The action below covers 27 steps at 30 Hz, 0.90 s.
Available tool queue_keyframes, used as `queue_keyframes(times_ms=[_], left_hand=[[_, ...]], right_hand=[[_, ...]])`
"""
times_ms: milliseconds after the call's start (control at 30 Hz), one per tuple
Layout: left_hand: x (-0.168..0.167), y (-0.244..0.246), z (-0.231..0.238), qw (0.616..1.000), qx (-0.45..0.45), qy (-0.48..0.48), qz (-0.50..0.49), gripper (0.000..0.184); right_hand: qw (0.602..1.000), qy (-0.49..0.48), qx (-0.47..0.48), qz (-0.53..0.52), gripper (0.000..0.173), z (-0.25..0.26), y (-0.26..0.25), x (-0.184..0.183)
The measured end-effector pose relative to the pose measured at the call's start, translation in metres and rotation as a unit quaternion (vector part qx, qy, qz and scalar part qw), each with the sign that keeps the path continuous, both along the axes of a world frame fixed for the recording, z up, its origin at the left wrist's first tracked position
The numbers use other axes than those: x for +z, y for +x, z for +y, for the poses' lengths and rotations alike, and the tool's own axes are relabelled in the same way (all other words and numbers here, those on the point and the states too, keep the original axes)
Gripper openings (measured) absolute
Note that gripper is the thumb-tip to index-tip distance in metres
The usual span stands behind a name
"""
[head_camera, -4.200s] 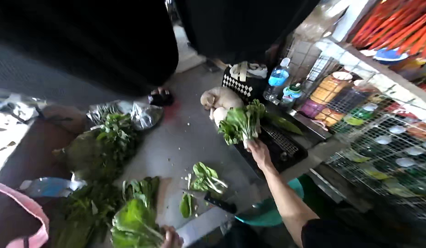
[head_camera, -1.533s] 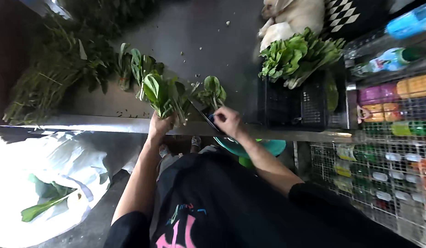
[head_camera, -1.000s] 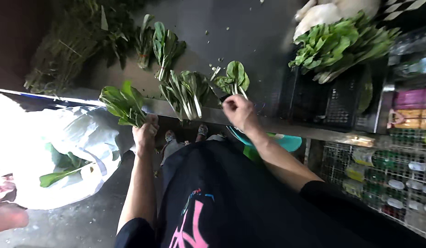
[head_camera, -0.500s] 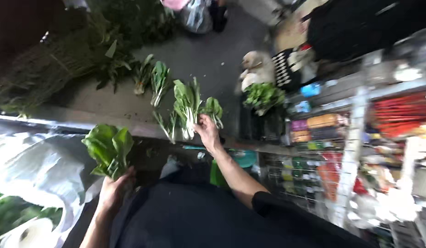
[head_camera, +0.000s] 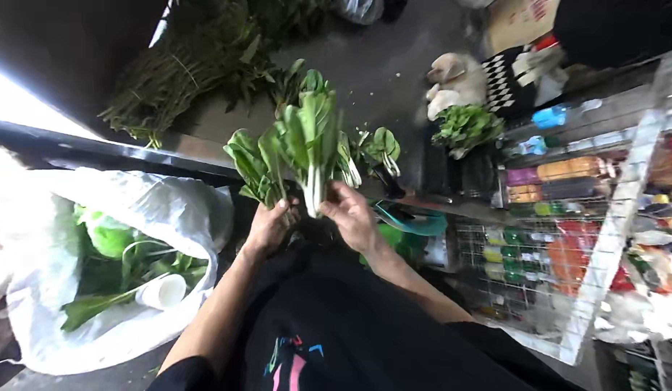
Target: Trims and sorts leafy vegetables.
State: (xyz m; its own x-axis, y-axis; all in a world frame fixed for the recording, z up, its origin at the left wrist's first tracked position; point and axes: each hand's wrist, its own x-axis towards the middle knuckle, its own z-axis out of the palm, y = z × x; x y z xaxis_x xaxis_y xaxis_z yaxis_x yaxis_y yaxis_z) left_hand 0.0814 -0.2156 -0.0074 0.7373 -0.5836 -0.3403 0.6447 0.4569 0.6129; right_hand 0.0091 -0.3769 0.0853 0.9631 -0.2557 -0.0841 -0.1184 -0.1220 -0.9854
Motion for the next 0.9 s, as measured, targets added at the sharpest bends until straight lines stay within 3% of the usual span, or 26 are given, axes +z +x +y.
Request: queue_keyframes(times_ms=[33, 100, 300, 433, 567, 800, 900], left_hand=[[0.0, -0.002, -0.001, 1.0, -0.007, -0.009, -0.008, 0.085], [0.001, -0.007, -0.002, 0.999, -0.019, -0.028, -0.026, 0.094], [0.0, -0.014, 0.006, 0.999, -0.029, -0.007, -0.042, 0.054], [0.007, -0.011, 0.012, 0.987, -0.01, 0.107, -0.118, 0.046], [0.023, -0.008, 0.026, 0.945, -0.036, 0.239, -0.222, 0.025], [0.042, -0.015, 0.04, 0.949, -0.032, 0.132, -0.286, 0.029], [0.038, -0.016, 0.038, 0.951, -0.031, 0.138, -0.275, 0.032]], right_hand=[[0.999, 0.008, 0.021, 0.026, 0.04, 0.009, 0.0, -0.004], [0.993, 0.001, 0.059, 0.098, 0.039, 0.019, 0.002, -0.011], [0.973, -0.102, 0.115, 0.172, 0.035, 0.017, 0.001, -0.014], [0.974, -0.136, 0.11, 0.145, 0.035, 0.01, -0.003, -0.009], [0.987, -0.102, 0.086, 0.085, 0.027, 0.001, -0.007, 0.001], [0.985, -0.129, 0.111, -0.022, 0.026, 0.003, -0.014, 0.019], [0.988, -0.131, 0.085, -0.011, 0.028, 0.008, -0.017, 0.024]])
